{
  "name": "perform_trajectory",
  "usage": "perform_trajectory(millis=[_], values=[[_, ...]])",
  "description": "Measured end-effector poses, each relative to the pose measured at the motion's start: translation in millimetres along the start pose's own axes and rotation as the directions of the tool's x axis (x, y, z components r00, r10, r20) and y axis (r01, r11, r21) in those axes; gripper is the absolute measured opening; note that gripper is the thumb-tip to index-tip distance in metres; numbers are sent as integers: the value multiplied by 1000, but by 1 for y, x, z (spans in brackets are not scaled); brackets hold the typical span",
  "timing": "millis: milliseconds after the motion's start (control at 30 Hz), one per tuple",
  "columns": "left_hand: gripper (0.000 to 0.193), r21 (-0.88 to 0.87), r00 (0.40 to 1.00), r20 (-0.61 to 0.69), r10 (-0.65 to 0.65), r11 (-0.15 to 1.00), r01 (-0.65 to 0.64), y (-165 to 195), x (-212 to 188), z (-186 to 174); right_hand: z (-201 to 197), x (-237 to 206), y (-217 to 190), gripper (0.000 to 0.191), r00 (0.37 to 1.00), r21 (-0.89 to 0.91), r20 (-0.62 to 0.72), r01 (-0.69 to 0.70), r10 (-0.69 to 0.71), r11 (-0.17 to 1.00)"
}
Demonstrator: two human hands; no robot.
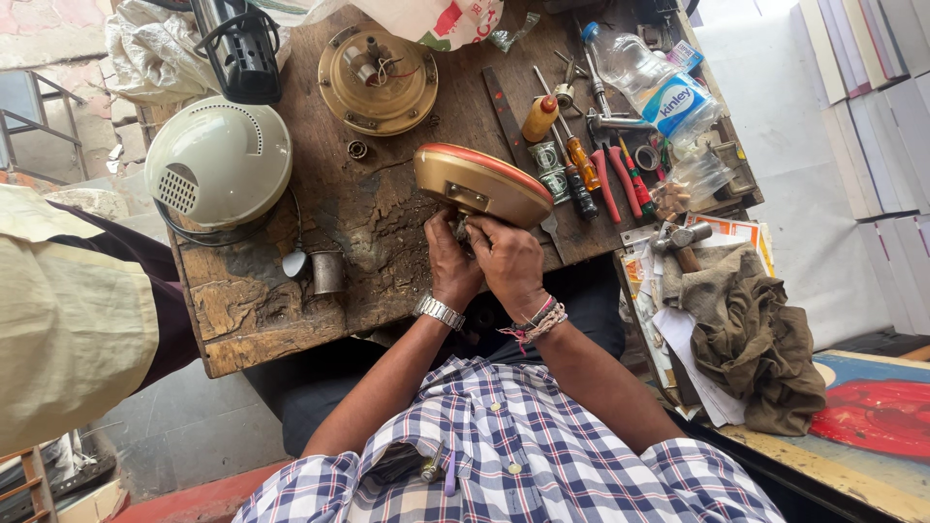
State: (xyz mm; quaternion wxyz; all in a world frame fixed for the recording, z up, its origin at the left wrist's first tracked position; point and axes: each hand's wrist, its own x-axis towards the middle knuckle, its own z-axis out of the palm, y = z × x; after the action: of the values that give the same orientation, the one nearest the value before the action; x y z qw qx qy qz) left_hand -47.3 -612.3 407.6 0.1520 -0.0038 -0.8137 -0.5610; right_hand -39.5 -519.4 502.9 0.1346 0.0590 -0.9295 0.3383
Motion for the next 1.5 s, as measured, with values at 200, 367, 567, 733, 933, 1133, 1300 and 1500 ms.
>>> perform_trajectory(millis=[200,367,567,733,933,1133,1300,1500], values=[[71,-4,1000,-3,17,1000,-17,4,-1,-6,-4,-3,-5,20,1000,63,3,-27,27,998],[74,8,1000,12,-21,1000,21,5,-2,-6,-9,-3,-10,19,1000,115,-11,-23,24,993],[90,33,999,34,-34,999,33,8,6,-8,-43,-6,-21,32,950,244,254,-242,179,939],[103,-70,998,33,-59,996,61,10,4,-11,-96,-11,-34,36,937,287,350,-119,12,950],[89,33,999,20,-39,999,39,18,0,-14,-116,3,-45,43,947,355,-105,320,-303,878],[87,2,996,29,-80,997,80,31,-5,-16,-84,7,-39,31,952,466,-237,285,-192,837],[83,5,996,39,-84,996,84,32,-5,-16,-66,4,-37,30,921,315,-251,368,-297,875],[83,1,997,28,-71,997,71,29,-1,-15,-68,4,-37,29,938,341,-153,346,-312,874]])
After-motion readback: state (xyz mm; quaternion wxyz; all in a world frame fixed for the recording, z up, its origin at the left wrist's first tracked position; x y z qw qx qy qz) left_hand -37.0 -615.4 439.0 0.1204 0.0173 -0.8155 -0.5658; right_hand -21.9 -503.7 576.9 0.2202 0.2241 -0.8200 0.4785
